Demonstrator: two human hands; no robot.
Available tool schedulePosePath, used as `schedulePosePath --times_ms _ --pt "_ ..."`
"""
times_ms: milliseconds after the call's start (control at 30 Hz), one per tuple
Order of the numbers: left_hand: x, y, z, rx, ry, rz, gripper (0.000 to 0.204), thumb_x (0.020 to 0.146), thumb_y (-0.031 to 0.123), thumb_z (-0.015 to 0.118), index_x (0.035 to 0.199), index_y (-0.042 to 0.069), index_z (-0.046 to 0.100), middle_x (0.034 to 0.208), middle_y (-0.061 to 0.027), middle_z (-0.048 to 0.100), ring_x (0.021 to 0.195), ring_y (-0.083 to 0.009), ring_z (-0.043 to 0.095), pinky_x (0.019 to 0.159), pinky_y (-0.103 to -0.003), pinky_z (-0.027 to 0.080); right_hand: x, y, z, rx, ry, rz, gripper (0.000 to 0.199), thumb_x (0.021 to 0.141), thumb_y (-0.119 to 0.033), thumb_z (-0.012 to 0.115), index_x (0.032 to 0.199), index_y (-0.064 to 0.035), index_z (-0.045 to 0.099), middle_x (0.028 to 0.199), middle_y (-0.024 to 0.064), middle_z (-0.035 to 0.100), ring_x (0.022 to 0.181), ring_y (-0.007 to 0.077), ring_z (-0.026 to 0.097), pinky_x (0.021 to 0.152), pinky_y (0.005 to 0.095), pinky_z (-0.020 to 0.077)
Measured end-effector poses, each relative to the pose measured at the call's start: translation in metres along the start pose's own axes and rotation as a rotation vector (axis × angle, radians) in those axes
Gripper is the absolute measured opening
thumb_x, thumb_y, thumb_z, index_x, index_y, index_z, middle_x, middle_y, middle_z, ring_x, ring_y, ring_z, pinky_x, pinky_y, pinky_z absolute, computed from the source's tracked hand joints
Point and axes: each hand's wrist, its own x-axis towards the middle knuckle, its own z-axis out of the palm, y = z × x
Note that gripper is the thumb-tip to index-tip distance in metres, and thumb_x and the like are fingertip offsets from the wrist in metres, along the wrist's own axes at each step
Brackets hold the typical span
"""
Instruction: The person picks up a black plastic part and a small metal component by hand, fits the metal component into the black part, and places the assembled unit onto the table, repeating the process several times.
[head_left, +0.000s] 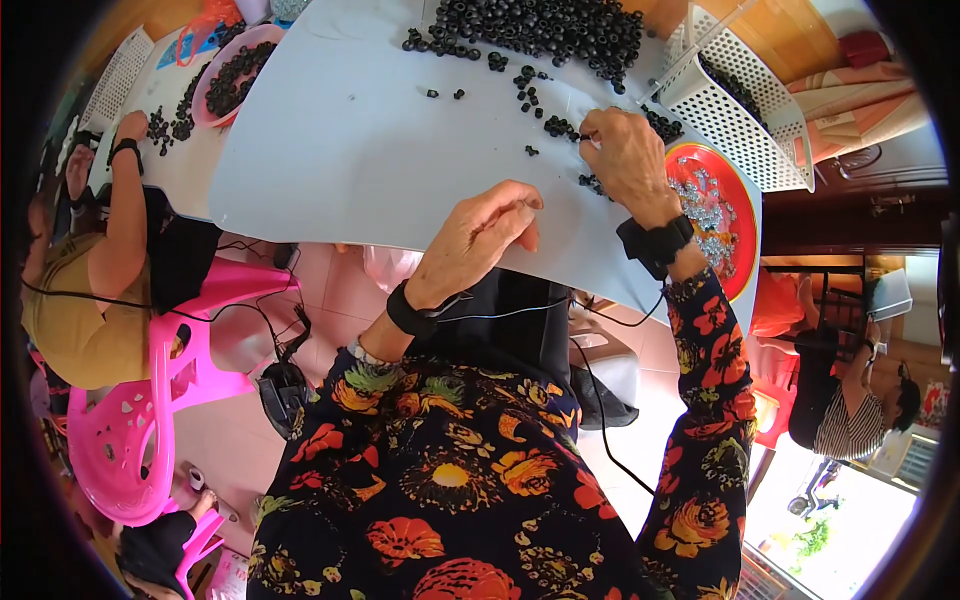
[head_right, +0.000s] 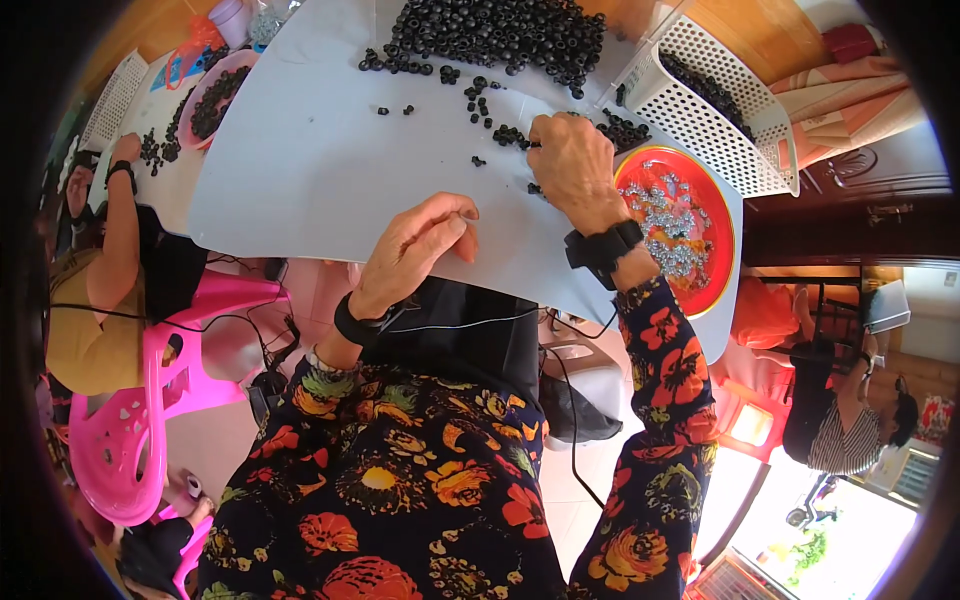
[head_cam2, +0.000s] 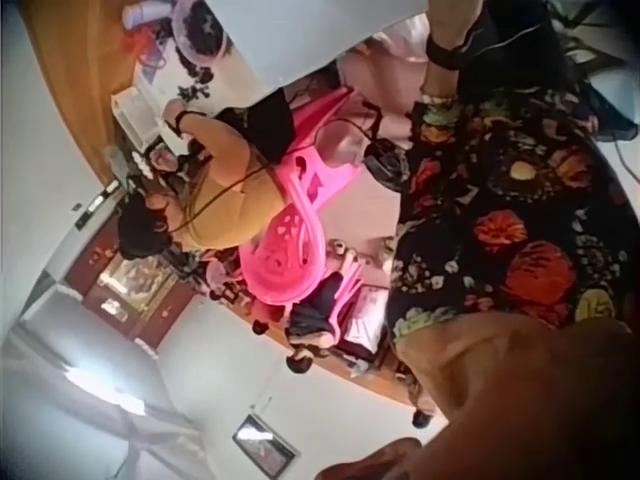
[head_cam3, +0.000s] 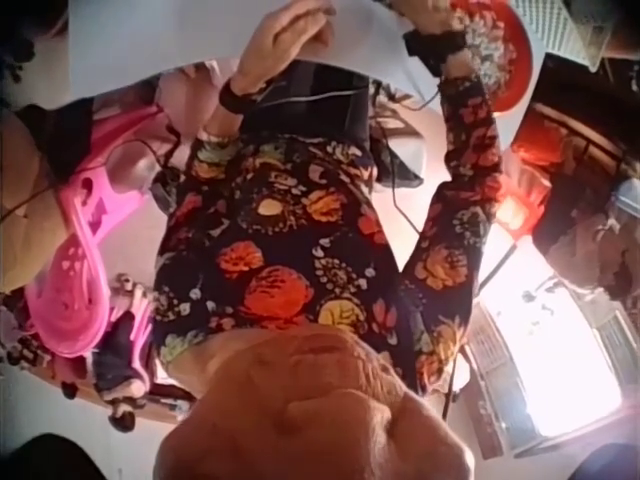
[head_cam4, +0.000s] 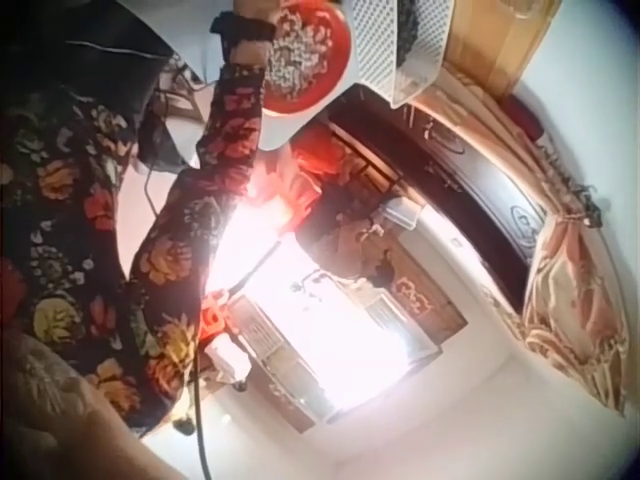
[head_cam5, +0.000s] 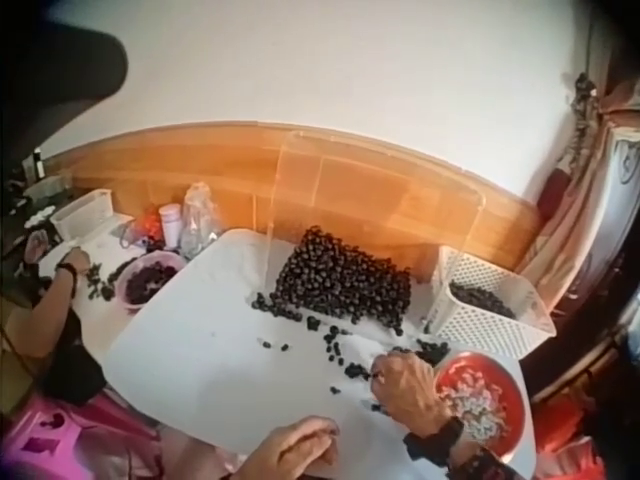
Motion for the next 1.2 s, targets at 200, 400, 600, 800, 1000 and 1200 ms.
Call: schedulePosePath --times_ms 200,400,600,800,1000,1200 --pt "0.001 0.0 -0.004 -0.068 0.032 -0.014 0.024 0.096 0.019 0.046 0.104 -0.003 0.055 0.076 -0.0054 0.06 0.075 -0.0108 0.056 0.073 -0.024 0.043 -0.037 -0.042 -0.012 0.554 0.115 0.097 0.014 0.076 -0.005 0.068 0.088 0.0005 0.064 0.076 0.0097 0.068 0.073 0.018 0.068 0.065 0.0285 0.053" --pt "0.007 0.0 0.003 -0.155 0.083 -0.072 0.026 0.097 0.022 0.049 0.104 -0.002 0.057 0.079 -0.0029 0.059 0.076 -0.0084 0.054 0.073 -0.022 0.041 -0.069 -0.068 -0.004 0.707 0.185 0.081 0.014 0.074 0.001 0.068 0.088 0.0 0.067 0.079 0.0091 0.068 0.069 0.015 0.064 0.068 0.0267 0.0514" --pt "0.01 0.003 -0.001 -0.089 0.016 -0.096 0.025 0.095 0.023 0.053 0.101 -0.001 0.059 0.082 -0.0006 0.058 0.074 -0.0069 0.052 0.069 -0.02 0.041 -0.083 -0.067 0.007 0.969 0.162 0.143 0.021 0.076 0.006 0.066 0.097 0.0018 0.065 0.086 0.0066 0.066 0.077 0.0129 0.062 0.074 0.026 0.0503" --pt "0.011 0.003 0.0 -0.089 0.003 -0.136 0.023 0.094 0.021 0.055 0.1 -0.001 0.06 0.085 -0.0001 0.059 0.07 -0.007 0.053 0.066 -0.021 0.042 -0.094 -0.059 0.028 1.45 0.064 0.249 0.026 0.082 0.007 0.064 0.107 0.0027 0.061 0.094 0.0053 0.062 0.087 0.0134 0.061 0.082 0.0267 0.0502" --pt "0.006 0.0 0.003 -0.078 0.019 -0.074 0.024 0.093 0.018 0.055 0.106 -0.002 0.058 0.09 -0.003 0.061 0.071 -0.0094 0.054 0.069 -0.023 0.044 -0.094 -0.059 0.029 1.506 0.068 0.227 0.021 0.083 0.007 0.063 0.104 0.0031 0.062 0.096 0.0054 0.062 0.087 0.0125 0.06 0.082 0.0259 0.0498" --pt "0.005 -0.002 0.0 -0.033 0.019 -0.047 0.028 0.094 0.02 0.054 0.109 -0.003 0.057 0.086 -0.0038 0.061 0.073 -0.0094 0.055 0.071 -0.023 0.044 -0.095 -0.056 0.032 1.586 0.085 0.253 0.018 0.083 0.003 0.066 0.101 0.0035 0.062 0.092 0.0048 0.064 0.085 0.0115 0.06 0.08 0.0245 0.0496"
